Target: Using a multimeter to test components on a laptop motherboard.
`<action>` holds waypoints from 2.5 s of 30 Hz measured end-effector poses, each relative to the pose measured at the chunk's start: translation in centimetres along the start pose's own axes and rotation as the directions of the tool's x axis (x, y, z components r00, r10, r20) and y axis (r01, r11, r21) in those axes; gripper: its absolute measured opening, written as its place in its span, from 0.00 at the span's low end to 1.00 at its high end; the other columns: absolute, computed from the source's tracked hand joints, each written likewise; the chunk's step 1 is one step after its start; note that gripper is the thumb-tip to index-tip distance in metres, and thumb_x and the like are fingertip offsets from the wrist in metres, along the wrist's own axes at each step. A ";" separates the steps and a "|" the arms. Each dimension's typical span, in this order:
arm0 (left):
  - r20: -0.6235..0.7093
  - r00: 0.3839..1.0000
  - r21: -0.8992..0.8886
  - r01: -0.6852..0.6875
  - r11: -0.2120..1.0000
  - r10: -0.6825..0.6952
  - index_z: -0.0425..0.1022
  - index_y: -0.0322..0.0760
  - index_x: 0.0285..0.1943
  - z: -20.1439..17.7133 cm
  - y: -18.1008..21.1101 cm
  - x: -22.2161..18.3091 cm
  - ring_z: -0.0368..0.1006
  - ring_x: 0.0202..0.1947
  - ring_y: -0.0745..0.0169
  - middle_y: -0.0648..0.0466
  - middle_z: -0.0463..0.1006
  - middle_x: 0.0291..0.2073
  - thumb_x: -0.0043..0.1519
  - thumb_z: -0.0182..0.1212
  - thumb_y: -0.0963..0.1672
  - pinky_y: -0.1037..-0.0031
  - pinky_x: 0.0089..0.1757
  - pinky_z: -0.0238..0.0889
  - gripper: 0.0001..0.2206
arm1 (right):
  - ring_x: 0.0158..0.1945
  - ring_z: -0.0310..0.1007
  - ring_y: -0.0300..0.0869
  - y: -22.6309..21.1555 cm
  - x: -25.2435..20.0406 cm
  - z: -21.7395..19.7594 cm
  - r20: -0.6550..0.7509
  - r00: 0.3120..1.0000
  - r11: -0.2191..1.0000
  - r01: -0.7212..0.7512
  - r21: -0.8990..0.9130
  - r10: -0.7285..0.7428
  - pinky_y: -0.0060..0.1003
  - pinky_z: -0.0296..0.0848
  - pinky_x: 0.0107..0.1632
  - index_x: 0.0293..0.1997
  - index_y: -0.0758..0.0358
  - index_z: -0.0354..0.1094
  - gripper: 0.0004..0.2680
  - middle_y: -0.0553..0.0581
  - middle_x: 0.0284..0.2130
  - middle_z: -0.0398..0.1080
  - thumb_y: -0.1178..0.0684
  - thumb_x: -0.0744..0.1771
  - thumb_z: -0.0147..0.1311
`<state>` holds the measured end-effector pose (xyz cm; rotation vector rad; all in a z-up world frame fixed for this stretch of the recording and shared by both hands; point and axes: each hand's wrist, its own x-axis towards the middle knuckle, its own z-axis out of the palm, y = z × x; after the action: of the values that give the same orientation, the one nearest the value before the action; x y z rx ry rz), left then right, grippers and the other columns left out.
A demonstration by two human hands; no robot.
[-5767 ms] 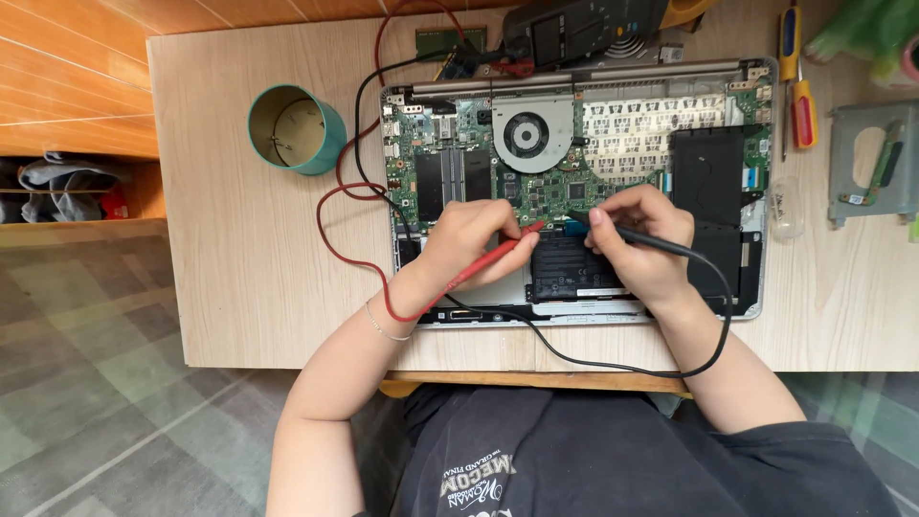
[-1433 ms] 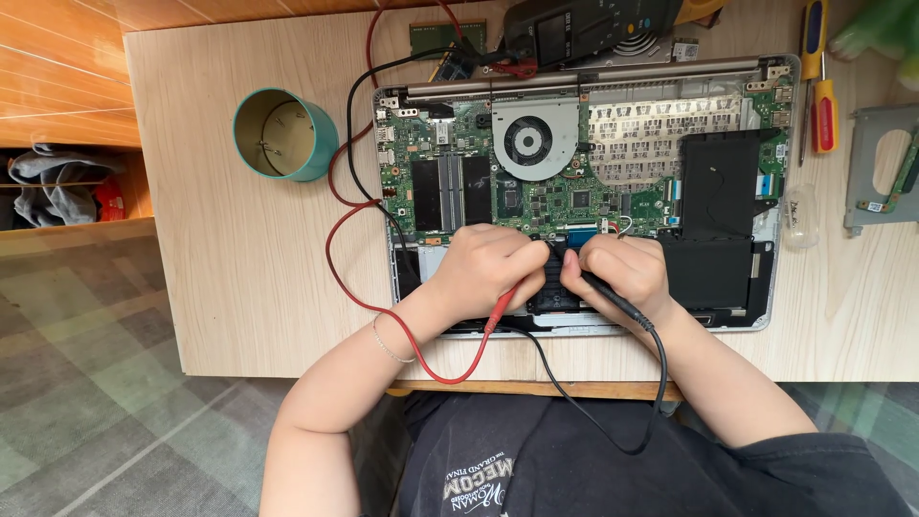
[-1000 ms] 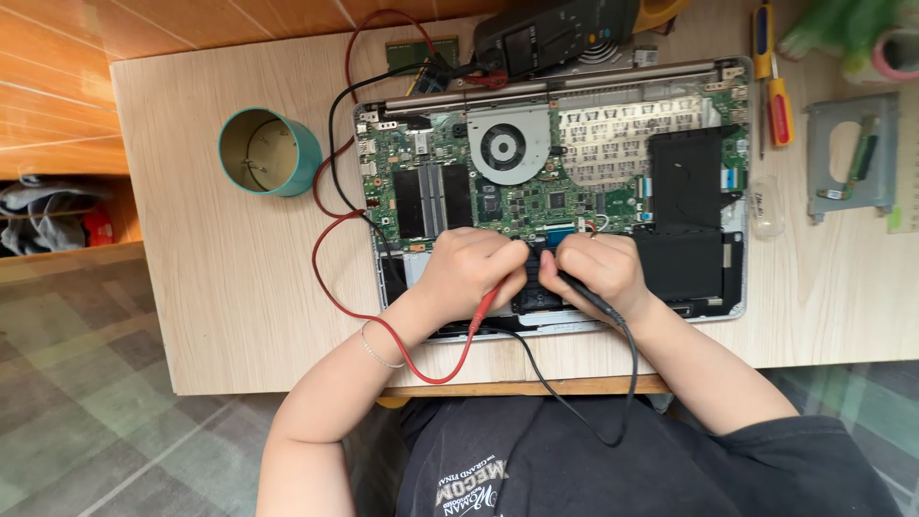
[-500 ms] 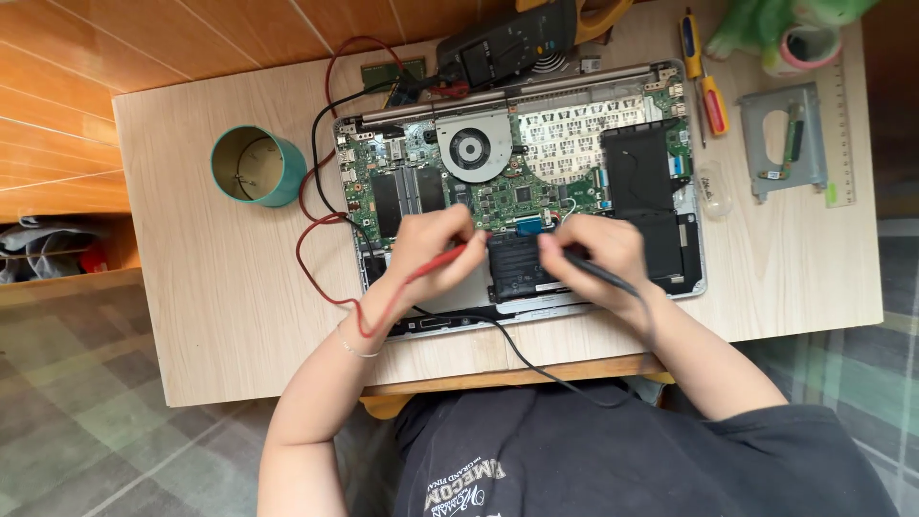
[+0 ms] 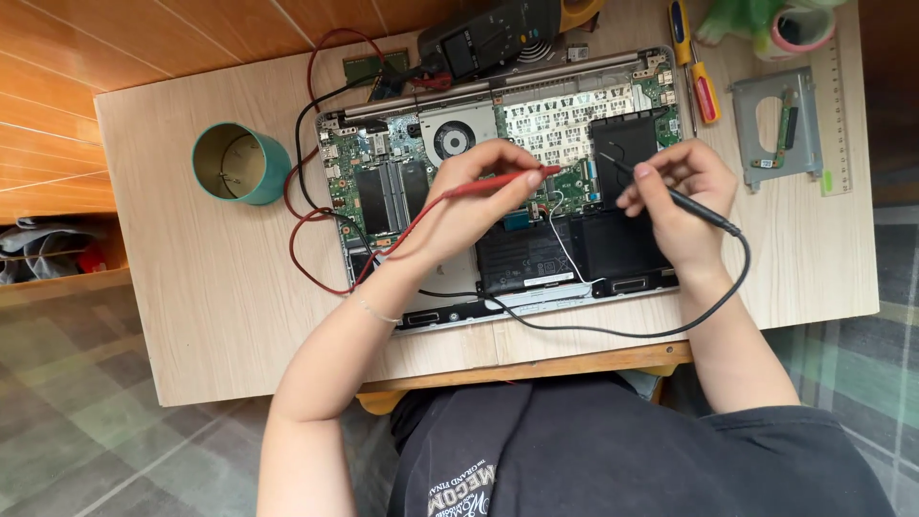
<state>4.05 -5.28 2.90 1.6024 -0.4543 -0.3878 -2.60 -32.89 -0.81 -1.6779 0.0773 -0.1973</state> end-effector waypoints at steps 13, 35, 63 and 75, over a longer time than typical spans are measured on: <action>-0.280 0.960 -0.029 0.003 1.000 -0.011 0.73 0.31 0.41 0.5 -5.2 1.0 0.73 0.29 0.74 0.56 0.78 0.29 0.68 0.62 0.46 0.80 0.33 0.65 0.11 | 0.36 0.81 0.38 0.8 -1.0 3.2 0.326 0.942 0.996 -0.065 -0.062 0.081 0.29 0.78 0.40 0.39 0.70 0.68 0.05 0.58 0.32 0.77 0.59 0.69 0.59; 0.136 0.991 -0.448 0.060 0.892 0.002 0.61 0.32 0.54 1.9 -4.6 0.3 0.82 0.54 0.54 0.49 0.73 0.49 0.75 0.54 0.49 0.73 0.47 0.75 0.15 | 0.34 0.82 0.45 -1.0 -0.4 4.2 0.655 0.694 0.913 0.408 -0.014 -0.301 0.34 0.79 0.38 0.32 0.65 0.71 0.04 0.59 0.30 0.77 0.60 0.62 0.65; -0.190 0.977 0.179 -0.063 0.982 0.097 0.65 0.34 0.33 1.7 -4.4 0.2 0.69 0.21 0.68 0.54 0.71 0.21 0.65 0.64 0.42 0.75 0.27 0.61 0.12 | 0.32 0.76 0.34 1.2 -0.4 2.4 0.091 0.988 0.979 -0.104 -0.176 0.121 0.26 0.73 0.34 0.37 0.68 0.66 0.07 0.56 0.32 0.74 0.63 0.68 0.64; -0.160 0.984 0.188 -0.046 0.981 0.077 0.65 0.34 0.32 1.7 -4.5 0.5 0.68 0.21 0.66 0.54 0.71 0.21 0.65 0.63 0.43 0.75 0.27 0.61 0.12 | 0.29 0.75 0.33 1.1 0.0 2.6 0.122 0.980 0.974 -0.130 -0.184 0.154 0.24 0.71 0.30 0.34 0.67 0.66 0.07 0.55 0.30 0.74 0.62 0.69 0.62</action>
<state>3.90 -6.70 -1.68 1.7792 -0.4195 -0.1655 -2.08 -30.51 -2.20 -1.8492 0.1154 0.0335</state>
